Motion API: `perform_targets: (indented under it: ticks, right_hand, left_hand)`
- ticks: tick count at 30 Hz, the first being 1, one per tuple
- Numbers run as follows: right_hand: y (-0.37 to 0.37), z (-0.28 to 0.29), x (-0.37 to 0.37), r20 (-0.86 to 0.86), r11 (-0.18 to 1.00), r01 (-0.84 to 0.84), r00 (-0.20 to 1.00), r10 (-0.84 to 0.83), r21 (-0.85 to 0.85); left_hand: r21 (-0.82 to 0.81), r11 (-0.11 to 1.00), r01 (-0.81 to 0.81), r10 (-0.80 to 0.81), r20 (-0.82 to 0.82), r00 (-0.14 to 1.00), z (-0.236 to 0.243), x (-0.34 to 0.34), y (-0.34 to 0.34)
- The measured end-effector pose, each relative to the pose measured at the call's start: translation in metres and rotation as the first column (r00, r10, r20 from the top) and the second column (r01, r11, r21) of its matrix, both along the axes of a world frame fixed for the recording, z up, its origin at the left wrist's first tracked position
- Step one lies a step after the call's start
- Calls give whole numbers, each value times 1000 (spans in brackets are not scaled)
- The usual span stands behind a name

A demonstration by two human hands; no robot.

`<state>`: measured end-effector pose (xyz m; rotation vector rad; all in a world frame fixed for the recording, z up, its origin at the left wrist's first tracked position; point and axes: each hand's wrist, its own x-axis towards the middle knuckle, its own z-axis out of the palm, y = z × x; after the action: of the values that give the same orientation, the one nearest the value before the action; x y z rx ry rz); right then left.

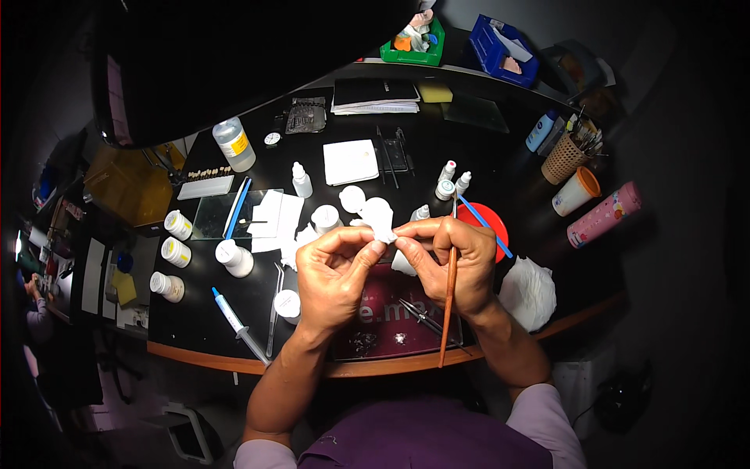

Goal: The person applies ceramic material to a dental prosthetic using a fine brush, picking up small amounts of paste from a mixing tray and smoothing them onto the prosthetic surface.

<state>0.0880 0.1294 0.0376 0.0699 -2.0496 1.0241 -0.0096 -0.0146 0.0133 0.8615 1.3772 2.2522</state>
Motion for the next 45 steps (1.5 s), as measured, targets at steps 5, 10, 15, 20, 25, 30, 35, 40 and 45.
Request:
perform_targets:
  ticks: [5, 10, 15, 20, 25, 30, 35, 40, 45]
  right_hand:
    - [-6, -4, -5, -106, 863, -105, 993, 60, -494]
    - [1, -5, -4, -89, 854, -110, 993, 75, -508]
    - [13, -10, 1, 36, 904, -13, 999, 32, -427]
    - [16, -18, 3, 193, 966, 134, 977, -91, -221]
    - [16, -25, -1, 147, 983, 181, 973, -175, -28]
    - [16, -29, -3, 153, 987, 159, 975, -159, 10]
    - [14, -12, 3, 153, 977, 198, 966, -209, 85]
    - [5, -2, 15, 2, 994, 64, 998, -64, -87]
    - [-5, -6, 28, -189, 966, -172, 973, 136, -192]
  left_hand:
    - [-20, 999, 39, -38, 22, 999, -2, -5, 2]
    - [12, 998, 55, -55, -8, 998, -5, -5, 4]
    - [57, 993, 103, -101, -28, 994, -8, -5, 3]
    - [110, 983, 144, -143, -20, 990, -6, -2, 4]
    - [126, 980, 156, -152, -37, 988, -9, -3, 4]
    - [107, 979, 176, -176, -10, 984, -7, -2, 2]
    - [108, 978, 179, -180, -7, 984, -6, -3, 1]
    - [158, 965, 208, -207, -19, 978, -5, -1, 1]
    - [181, 955, 233, -237, 0, 971, -7, 0, 1]
